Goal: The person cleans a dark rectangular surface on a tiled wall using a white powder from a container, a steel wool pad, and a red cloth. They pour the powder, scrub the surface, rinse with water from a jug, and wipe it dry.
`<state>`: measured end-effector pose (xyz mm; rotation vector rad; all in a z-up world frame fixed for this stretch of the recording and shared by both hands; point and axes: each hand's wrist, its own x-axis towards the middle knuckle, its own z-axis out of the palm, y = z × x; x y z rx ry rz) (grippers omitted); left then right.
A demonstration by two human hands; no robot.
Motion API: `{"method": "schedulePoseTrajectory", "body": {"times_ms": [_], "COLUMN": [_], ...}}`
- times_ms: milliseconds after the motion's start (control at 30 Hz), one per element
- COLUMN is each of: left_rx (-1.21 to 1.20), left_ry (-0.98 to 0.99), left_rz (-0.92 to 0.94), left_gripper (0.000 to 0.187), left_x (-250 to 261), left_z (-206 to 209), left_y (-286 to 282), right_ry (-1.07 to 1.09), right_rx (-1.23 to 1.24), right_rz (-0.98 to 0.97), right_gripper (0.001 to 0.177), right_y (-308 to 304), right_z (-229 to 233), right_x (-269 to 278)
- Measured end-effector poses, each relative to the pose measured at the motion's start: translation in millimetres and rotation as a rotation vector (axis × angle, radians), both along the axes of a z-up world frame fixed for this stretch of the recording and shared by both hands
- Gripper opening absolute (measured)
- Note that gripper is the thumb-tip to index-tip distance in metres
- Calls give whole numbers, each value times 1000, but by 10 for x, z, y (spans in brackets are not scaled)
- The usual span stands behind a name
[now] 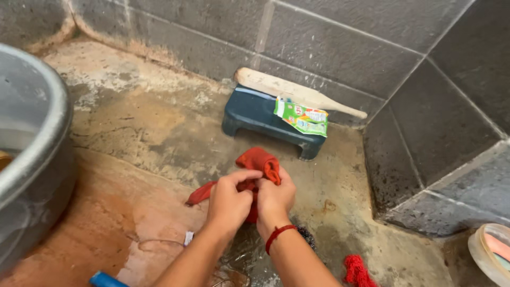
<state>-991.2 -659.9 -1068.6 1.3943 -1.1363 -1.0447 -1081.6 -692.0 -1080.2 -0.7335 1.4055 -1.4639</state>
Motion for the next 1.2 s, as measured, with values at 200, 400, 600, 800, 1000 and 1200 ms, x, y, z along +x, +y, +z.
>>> {"method": "schedulePoseTrajectory", "body": {"times_ms": [200, 400, 600, 800, 1000, 1200], "left_rx": [-336, -551, -571, 192, 259, 515], "left_ry": [-511, -620, -824, -1108, -1081, -907], "left_rz": [-180, -78, -128, -377, -256, -297], "left_gripper": [90, 76, 44, 46, 80, 139], "left_x": [-20, 130, 688, 1642, 2582, 2795], "left_z": [369, 724, 961, 927, 393, 28], "left_y": [193, 586, 584, 1017, 1678, 2382], "right_ry": [193, 1161, -91, 660, 821, 1180], "right_rx": [-566, 92, -210, -327, -560, -502], "right_rz": [-25, 116, 487, 1109, 1454, 1394], "right_gripper": [39, 102, 61, 52, 113, 128], "right_y": [-14, 112, 461, 1070, 1560, 2063], "right_z": [377, 811, 218, -110, 180, 180], "right_x": [-186, -325, 315, 928, 1546, 1852]}}
